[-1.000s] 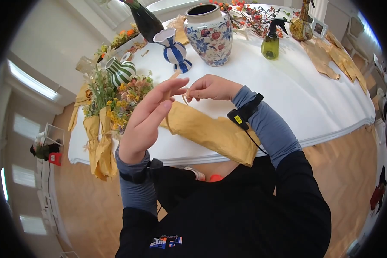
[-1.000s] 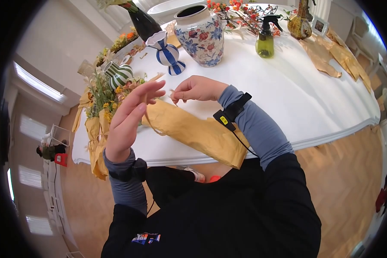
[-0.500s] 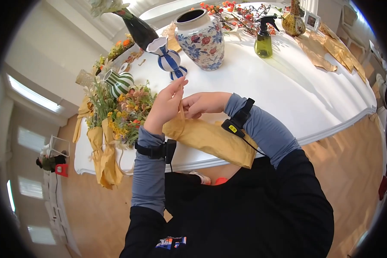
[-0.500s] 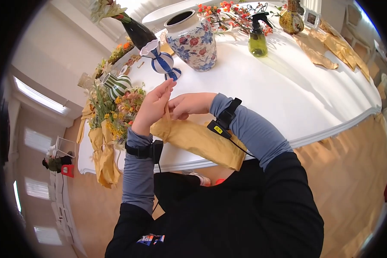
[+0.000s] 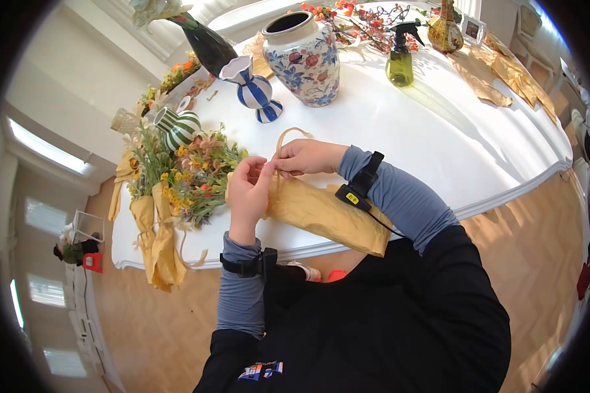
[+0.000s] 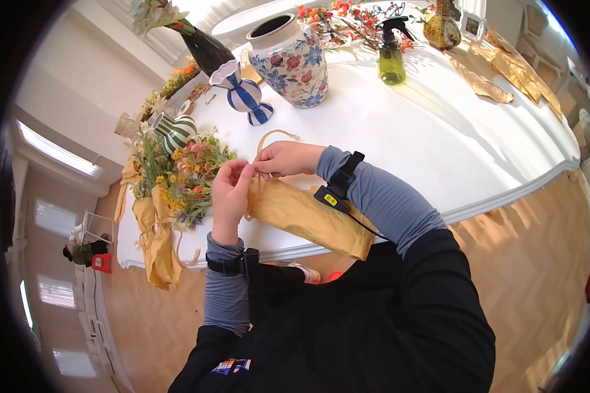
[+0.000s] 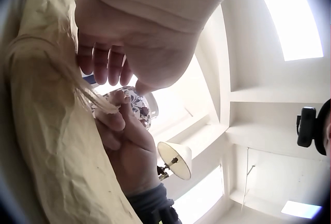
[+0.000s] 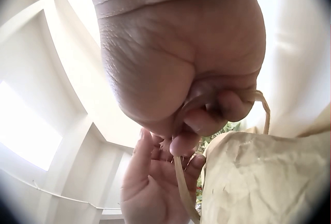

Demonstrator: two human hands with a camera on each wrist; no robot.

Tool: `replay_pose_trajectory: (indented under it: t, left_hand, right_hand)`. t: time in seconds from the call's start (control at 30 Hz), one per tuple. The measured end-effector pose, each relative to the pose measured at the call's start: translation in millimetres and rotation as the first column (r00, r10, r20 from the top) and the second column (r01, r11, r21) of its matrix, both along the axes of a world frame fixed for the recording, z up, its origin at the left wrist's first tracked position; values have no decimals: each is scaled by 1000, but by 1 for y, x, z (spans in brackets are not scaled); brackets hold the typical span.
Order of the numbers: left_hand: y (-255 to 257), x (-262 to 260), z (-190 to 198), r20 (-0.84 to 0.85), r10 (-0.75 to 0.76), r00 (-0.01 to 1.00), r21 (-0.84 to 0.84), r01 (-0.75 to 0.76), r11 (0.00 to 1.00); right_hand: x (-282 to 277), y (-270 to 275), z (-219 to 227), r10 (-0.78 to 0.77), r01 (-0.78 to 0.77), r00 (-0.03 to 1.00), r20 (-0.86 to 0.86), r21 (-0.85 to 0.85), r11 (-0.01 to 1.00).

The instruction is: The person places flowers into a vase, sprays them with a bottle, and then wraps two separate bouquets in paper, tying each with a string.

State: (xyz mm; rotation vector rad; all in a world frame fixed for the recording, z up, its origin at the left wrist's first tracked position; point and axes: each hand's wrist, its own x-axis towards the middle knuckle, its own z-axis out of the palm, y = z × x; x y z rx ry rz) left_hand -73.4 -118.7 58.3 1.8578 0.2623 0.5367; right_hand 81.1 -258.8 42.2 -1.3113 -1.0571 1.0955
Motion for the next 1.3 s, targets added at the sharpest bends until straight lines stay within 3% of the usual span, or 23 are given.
replay_pose_trajectory:
  t: [0.13,0.2,0.27,0.43,0.5,0.6,0.73,0.8,1.03,1.2,1.27,1.3]
  left_hand:
    - [-5,-12,-25,65,4,998,-52,-1,999]
    - [-7,-14,-30,105,18,994,-69,-11,998]
    - [-9,-15,-31,185,-28,982,-115,50,992]
    - [-5,-17,-40,185,29,982,-152,0,988]
    - [-6,-17,-39,207,28,978,-185,11,983]
    - [-8,-17,-36,217,46,975,-207,0,978]
    - [-5,-17,-35,211,64,976,-243,-11,970]
    - [-4,-18,-35,207,73,975,-278,-13,961]
    - [-7,-22,-28,253,117,960,-213,-63,975]
    - [-19,-32,-14,310,133,941,-153,-89,984]
    - [-18,-37,-15,259,16,966,86,-39,996]
    - [-18,-38,-15,260,15,966,87,-39,995]
  right_hand:
    - [-4,1,-1,-4,4,1000,16,-6,1000]
    - [-4,2,-2,-31,34,994,104,-27,999]
    - [-3,2,-2,-35,39,990,135,-23,999]
    - [-6,2,-2,-100,98,984,146,23,995]
    - [-7,0,3,-120,123,953,277,8,992]
    - [-7,1,2,-117,85,951,285,122,989]
    - [-8,-2,8,-102,68,942,319,116,991]
    - [-10,0,6,-116,95,979,170,124,988]
    - [-7,2,1,-86,71,977,195,84,994]
    - [-9,-1,4,-64,62,996,62,23,998]
    - [-8,0,3,-45,44,998,31,30,999]
    - [-7,0,2,-28,28,1000,0,36,999]
